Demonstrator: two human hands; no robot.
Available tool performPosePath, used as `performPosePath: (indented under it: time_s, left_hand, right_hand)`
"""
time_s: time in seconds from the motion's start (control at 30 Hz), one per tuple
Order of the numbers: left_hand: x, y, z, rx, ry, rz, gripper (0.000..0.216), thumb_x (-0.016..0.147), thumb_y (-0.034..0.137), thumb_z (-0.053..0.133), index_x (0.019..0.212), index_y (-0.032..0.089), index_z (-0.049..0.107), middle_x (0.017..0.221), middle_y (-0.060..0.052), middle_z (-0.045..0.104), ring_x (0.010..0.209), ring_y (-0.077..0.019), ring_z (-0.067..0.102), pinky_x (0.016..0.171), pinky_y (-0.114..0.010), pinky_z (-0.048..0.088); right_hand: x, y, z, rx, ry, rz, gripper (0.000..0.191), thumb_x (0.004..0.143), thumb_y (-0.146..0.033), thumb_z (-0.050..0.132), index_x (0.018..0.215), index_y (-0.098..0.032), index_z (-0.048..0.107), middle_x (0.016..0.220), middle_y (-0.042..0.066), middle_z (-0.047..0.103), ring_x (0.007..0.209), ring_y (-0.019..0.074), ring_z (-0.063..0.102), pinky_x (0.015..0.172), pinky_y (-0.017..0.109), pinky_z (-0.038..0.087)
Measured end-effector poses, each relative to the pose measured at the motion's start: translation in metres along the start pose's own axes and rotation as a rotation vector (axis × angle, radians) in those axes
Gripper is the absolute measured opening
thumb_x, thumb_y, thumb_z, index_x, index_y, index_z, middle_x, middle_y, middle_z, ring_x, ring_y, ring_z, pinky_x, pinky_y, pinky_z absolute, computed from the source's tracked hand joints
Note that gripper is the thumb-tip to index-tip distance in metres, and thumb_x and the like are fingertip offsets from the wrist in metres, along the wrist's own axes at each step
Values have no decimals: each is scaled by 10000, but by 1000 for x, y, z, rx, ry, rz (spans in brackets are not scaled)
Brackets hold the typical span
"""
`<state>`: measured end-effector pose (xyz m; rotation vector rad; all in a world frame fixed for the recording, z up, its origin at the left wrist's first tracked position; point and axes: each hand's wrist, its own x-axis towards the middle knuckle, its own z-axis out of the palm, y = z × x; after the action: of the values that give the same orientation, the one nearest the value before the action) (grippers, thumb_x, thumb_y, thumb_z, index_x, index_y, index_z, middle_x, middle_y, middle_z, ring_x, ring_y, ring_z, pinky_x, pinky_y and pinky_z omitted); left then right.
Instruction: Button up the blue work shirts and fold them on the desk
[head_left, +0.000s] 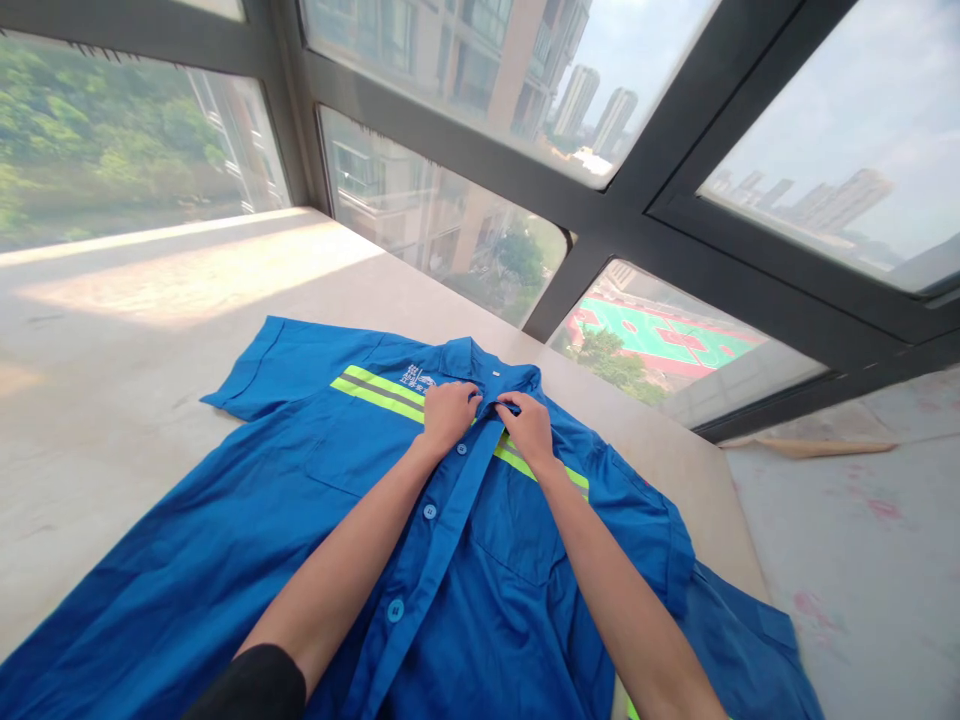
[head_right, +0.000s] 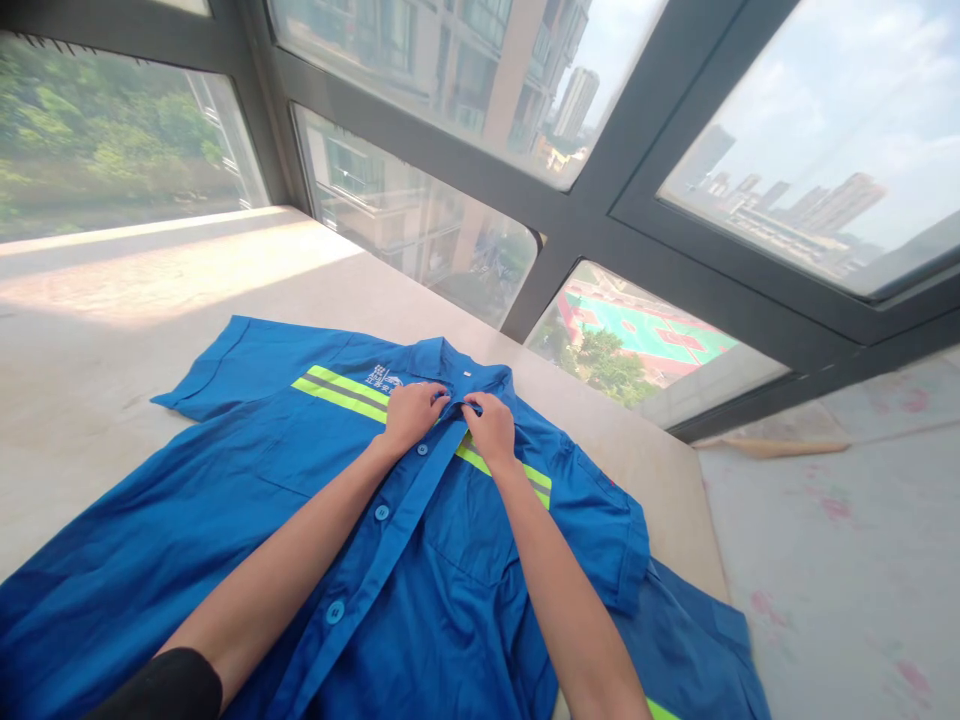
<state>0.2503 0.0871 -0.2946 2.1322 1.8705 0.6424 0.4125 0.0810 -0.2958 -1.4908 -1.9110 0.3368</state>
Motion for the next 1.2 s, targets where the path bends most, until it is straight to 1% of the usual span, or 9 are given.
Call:
performPosePath:
  time_s: [0.1,0.2,0.33,0.4,0.53,0.7,0.97,1.1,1.2]
  left_hand:
    - [1,-2,1,-48,31,-15,262,931,359,525,1042,248,735,1020,-48,756,971,-238,675,812,-330,448]
    - [5,-2,0,-98,30,-77,235,917,344,539,975,255,748,983,-38,757,926,-224,677,784,-309,456]
    - [9,-1,-3,-203,25,-144,213,903,326,552,930,242,746,968,-33,755,892,-214,675,753,-291,471]
    - [10,0,-4,-276,25,-149,205,902,312,554,928,235,743,971,-30,755,906,-208,673,771,-282,477]
    - [10,0,-6,-363,13,-147,194,891,268,563,921,227,751,962,-37,758,928,-200,671,833,-277,482]
    - [13,0,-7,-424,1,-178,182,860,243,579,872,209,757,894,-42,758,863,-192,676,802,-273,489]
    - [18,3,-6,-476,-42,-235,200,861,247,569,908,210,760,920,-42,762,881,-192,682,791,-268,493]
    - [19,1,-5,-505,-60,-222,223,869,253,555,919,203,766,935,-44,765,899,-194,685,812,-269,496]
    - [21,-1,-4,-536,-80,-199,234,858,224,547,938,193,766,963,-42,767,928,-189,685,834,-259,498]
  right_hand:
    - [14,1,3,-72,-17,-56,140,852,-270,617,939,-230,719,975,59,731,924,246,668,873,389,519]
    - [25,3,6,-120,-33,-94,144,848,-269,641,967,-226,711,1014,68,719,969,263,655,876,403,515]
    - [33,11,5,-57,-116,-210,165,862,-196,579,960,-226,709,1033,69,691,1004,240,643,891,382,513]
    - [34,15,3,-2,-125,-248,175,855,-174,559,926,-229,709,1025,66,679,1003,228,639,898,372,510]
    - [32,16,3,44,-82,-269,171,864,-177,545,889,-230,706,974,59,676,940,219,643,857,358,517]
    - [29,12,8,-12,-49,-329,178,876,-167,531,888,-231,697,918,55,659,869,207,637,759,321,516]
    - [24,19,16,28,13,-426,189,899,-153,523,905,-242,689,906,50,644,886,198,635,774,303,522]
    - [23,21,20,24,59,-462,190,918,-171,522,914,-243,697,901,54,650,876,196,640,778,304,531]
    - [23,21,21,33,93,-477,189,928,-182,520,922,-238,701,902,58,657,887,197,642,796,308,537]
